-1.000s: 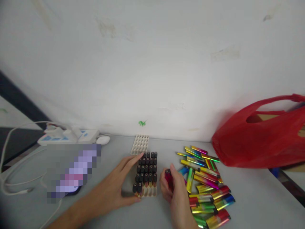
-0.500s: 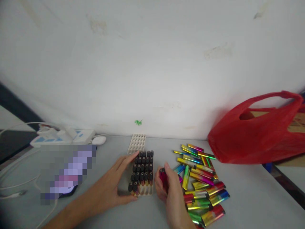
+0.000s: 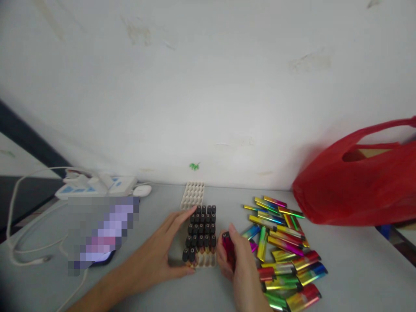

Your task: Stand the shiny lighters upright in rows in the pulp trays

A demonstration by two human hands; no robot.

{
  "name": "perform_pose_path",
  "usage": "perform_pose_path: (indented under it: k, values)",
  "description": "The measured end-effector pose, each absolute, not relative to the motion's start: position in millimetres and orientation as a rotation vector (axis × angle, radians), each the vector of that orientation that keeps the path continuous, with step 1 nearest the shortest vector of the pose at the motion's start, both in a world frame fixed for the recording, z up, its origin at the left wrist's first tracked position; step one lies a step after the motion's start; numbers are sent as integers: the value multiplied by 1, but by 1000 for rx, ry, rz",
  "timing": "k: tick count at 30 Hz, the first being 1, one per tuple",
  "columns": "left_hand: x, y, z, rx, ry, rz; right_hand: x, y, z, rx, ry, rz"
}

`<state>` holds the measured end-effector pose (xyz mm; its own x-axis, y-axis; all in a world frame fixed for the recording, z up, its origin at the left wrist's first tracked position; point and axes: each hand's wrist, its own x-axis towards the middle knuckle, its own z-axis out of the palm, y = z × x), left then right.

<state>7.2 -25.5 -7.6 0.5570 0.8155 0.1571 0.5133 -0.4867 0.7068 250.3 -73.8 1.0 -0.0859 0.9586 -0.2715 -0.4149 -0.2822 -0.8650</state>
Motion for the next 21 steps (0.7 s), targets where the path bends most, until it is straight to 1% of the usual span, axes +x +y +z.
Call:
perform_pose_path:
  k: [4,12,21]
  values:
    - [7,-25,-8,2192,1039,654,249,-74,-1,-1064,-760,1604]
    - [3,-23,-12,2194,1037,654,243,-68,-25,-1128,-733,1525]
    - [3,-24,-11,2170,1065,644,247,-68,-23,-1142,-736,1515]
